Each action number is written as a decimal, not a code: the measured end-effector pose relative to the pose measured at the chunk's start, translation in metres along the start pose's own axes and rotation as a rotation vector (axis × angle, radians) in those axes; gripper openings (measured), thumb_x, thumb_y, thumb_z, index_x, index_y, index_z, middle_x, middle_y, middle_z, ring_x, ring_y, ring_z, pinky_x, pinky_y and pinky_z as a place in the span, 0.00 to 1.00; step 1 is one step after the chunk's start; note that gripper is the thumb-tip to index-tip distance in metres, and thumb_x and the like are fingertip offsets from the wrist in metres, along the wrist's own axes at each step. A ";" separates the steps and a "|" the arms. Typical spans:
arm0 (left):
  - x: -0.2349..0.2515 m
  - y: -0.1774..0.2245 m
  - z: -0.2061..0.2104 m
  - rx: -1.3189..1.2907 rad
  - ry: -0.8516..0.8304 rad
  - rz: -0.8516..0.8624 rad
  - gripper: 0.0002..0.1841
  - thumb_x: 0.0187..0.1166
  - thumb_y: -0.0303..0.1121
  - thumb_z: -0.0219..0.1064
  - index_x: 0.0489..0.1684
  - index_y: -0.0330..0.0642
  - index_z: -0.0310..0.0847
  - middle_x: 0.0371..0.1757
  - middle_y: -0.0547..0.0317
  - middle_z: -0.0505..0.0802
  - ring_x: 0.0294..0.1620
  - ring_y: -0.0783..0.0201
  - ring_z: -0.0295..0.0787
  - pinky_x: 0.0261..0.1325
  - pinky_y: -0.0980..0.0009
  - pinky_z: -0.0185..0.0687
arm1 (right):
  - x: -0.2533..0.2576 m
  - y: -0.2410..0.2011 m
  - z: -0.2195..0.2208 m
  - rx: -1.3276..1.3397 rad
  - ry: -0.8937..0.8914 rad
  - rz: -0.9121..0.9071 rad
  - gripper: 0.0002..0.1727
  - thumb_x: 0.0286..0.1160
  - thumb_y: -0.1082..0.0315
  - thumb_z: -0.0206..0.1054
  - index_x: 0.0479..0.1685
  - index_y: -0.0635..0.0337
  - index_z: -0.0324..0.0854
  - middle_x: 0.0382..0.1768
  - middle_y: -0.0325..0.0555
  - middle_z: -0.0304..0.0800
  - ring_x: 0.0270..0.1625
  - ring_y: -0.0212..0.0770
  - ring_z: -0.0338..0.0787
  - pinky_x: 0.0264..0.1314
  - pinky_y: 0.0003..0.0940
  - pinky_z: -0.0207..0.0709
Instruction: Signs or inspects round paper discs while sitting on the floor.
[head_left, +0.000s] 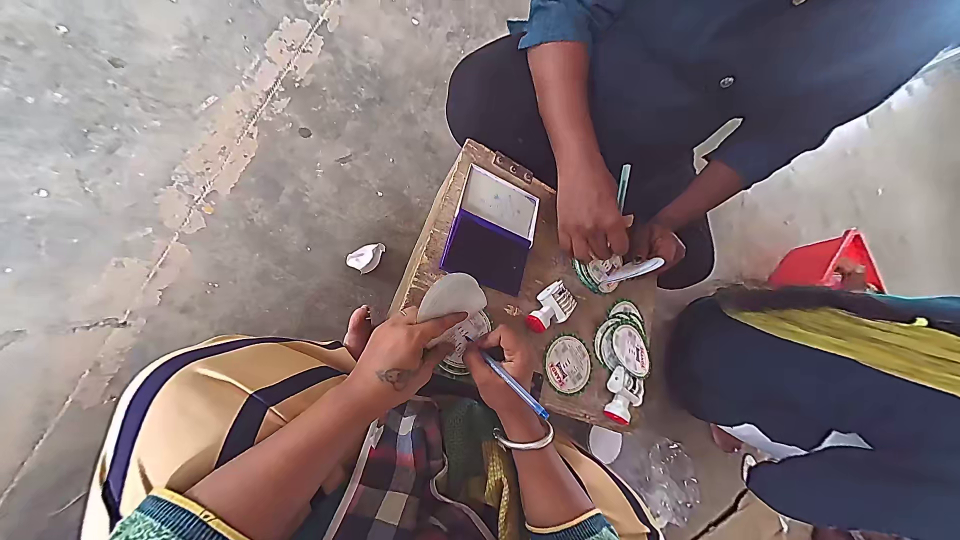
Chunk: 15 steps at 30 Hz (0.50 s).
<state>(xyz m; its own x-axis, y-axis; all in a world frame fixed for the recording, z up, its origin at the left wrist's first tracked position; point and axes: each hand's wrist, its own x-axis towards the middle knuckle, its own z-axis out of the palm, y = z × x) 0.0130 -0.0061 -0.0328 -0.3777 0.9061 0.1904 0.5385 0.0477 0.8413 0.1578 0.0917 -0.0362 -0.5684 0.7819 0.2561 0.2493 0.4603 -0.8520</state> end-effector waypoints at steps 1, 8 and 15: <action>0.000 0.000 -0.001 0.002 -0.004 0.003 0.18 0.70 0.28 0.72 0.59 0.44 0.93 0.49 0.46 0.97 0.50 0.45 0.95 0.54 0.40 0.81 | 0.000 0.000 0.001 -0.003 0.020 0.001 0.06 0.53 0.75 0.71 0.18 0.60 0.78 0.19 0.32 0.85 0.24 0.14 0.81 0.28 0.10 0.74; 0.001 0.002 -0.003 0.006 -0.039 -0.019 0.19 0.70 0.29 0.75 0.62 0.45 0.92 0.49 0.44 0.97 0.50 0.42 0.94 0.54 0.38 0.80 | 0.000 0.000 0.000 0.003 0.002 0.011 0.06 0.54 0.74 0.70 0.19 0.60 0.77 0.20 0.31 0.84 0.24 0.13 0.80 0.28 0.10 0.73; 0.002 0.002 -0.003 -0.003 -0.037 -0.022 0.19 0.70 0.27 0.75 0.60 0.44 0.93 0.50 0.44 0.97 0.51 0.42 0.94 0.55 0.37 0.78 | 0.000 0.001 0.002 -0.015 -0.022 0.015 0.05 0.56 0.72 0.72 0.21 0.61 0.80 0.22 0.33 0.87 0.26 0.15 0.83 0.30 0.12 0.76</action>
<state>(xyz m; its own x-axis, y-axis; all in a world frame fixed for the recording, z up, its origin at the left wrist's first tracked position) 0.0112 -0.0058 -0.0293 -0.3614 0.9198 0.1530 0.5283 0.0668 0.8465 0.1566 0.0913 -0.0376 -0.5814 0.7794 0.2333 0.2695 0.4550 -0.8487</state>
